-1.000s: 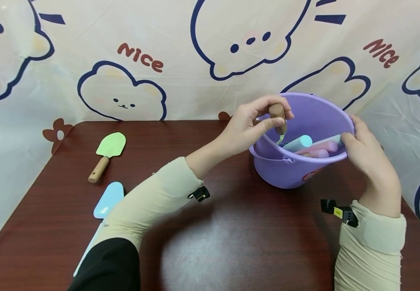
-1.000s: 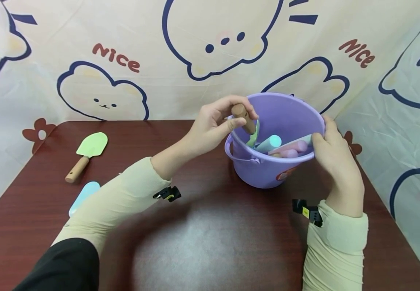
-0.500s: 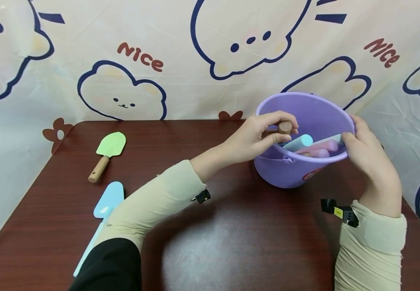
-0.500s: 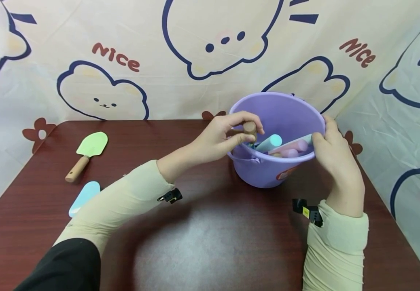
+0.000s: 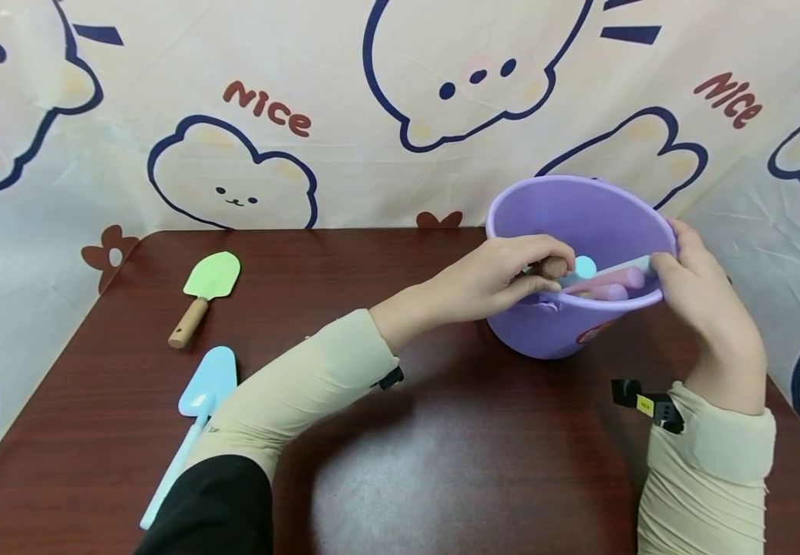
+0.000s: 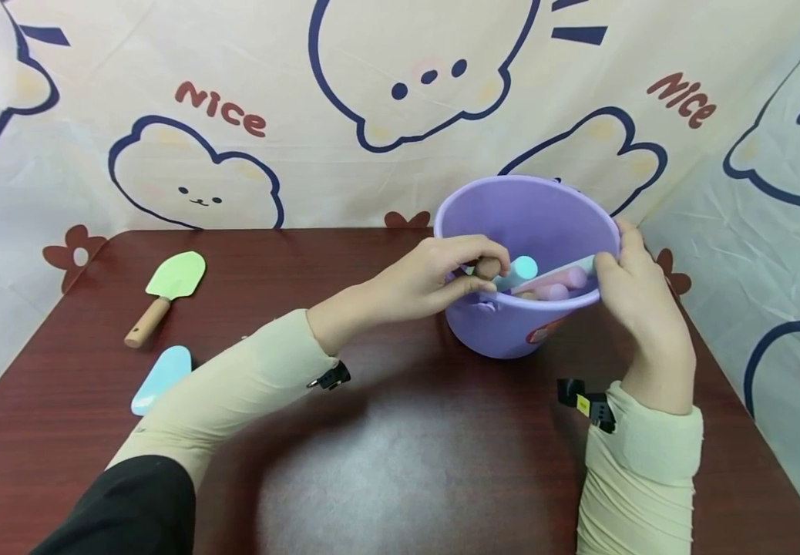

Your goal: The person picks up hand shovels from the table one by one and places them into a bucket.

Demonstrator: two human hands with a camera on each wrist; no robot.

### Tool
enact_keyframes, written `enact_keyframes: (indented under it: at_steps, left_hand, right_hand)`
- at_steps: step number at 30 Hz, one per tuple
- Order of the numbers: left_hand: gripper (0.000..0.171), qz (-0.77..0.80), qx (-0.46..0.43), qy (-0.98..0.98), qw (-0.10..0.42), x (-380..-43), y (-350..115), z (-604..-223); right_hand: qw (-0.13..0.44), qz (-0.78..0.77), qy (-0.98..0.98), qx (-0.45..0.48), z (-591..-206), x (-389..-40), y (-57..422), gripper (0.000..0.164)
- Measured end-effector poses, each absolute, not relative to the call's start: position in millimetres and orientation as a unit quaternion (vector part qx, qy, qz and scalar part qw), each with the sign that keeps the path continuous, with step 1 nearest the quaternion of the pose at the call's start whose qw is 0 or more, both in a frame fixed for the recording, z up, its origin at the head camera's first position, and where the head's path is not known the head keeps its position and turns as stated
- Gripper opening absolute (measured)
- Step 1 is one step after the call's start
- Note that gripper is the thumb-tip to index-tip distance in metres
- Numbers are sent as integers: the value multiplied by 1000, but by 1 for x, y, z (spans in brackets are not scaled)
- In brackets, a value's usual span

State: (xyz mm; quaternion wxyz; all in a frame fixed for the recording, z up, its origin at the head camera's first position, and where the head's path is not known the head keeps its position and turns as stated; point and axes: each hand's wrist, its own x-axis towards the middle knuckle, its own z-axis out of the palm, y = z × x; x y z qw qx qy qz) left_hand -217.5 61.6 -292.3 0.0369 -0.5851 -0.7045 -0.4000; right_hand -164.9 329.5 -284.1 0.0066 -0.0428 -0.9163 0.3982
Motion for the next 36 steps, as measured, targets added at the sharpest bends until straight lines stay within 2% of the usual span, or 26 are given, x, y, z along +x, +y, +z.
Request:
enact_keyframes:
  at_steps: [10,18,36]
  left_hand:
    - [21,-367,-534,-759,67,-216,69,-287]
    - [19,-362,-489,-793,7,-214,72,-276]
    - [16,-306,-449,-837,-56,-215,78,-263]
  right_hand:
    - [4,395,-918,-43,-283,-165,327,64]
    - [5,396,-917,-43,-283,-165,329,64]
    - [5,408,-912,-42,-285,-165,330,64]
